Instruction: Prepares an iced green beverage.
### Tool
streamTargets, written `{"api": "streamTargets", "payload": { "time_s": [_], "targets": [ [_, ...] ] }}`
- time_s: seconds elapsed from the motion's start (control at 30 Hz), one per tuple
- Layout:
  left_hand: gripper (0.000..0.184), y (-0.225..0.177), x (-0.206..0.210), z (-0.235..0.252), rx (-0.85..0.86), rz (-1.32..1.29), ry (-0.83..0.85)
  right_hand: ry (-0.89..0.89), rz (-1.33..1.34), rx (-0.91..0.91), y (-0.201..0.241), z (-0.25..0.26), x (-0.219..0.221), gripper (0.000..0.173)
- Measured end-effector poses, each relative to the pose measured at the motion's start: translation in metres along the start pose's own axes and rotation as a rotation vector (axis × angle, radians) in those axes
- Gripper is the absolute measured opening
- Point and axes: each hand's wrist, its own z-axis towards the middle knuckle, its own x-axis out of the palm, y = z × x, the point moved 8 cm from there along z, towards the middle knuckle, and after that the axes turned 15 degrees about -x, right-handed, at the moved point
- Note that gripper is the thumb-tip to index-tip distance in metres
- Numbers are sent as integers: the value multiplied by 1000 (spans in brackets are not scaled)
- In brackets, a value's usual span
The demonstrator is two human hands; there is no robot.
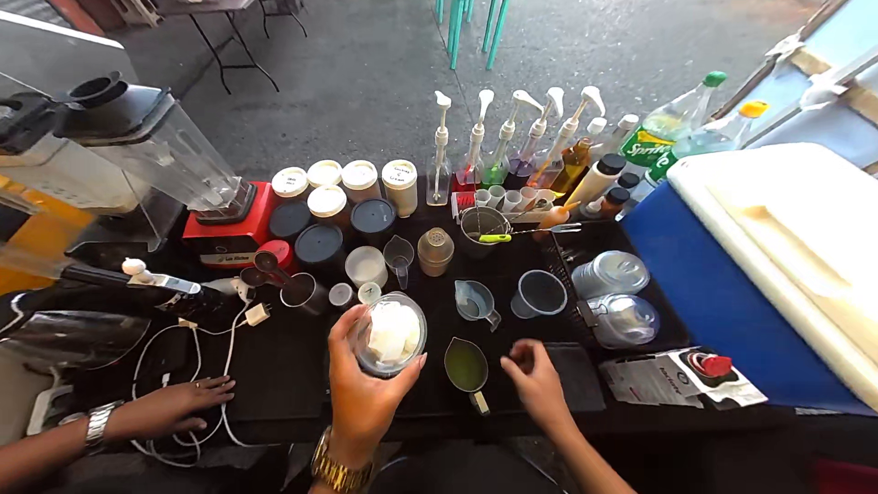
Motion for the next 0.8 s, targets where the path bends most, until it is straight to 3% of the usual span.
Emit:
{"api": "streamTargets", "payload": {
  "time_s": [0.13, 0.23, 0.4, 0.63, 0.8],
  "targets": [
    [108, 3, -16, -29, 35, -14, -29, 372, 248, 133, -8, -73, 49, 47],
    [107, 17, -18, -50, 13, 2, 18, 346, 230, 75, -24, -70, 65, 25],
    [104, 57, 12, -73, -19, 54, 205, 88, 117, -61, -15, -63, 4, 30],
    [98, 130, 114, -83, 18, 103, 424, 104, -328, -244, 23, -67, -100, 41],
    [102, 154, 146, -79, -77, 104, 454, 122, -556, -314, 43, -54, -122, 55]
  ]
}}
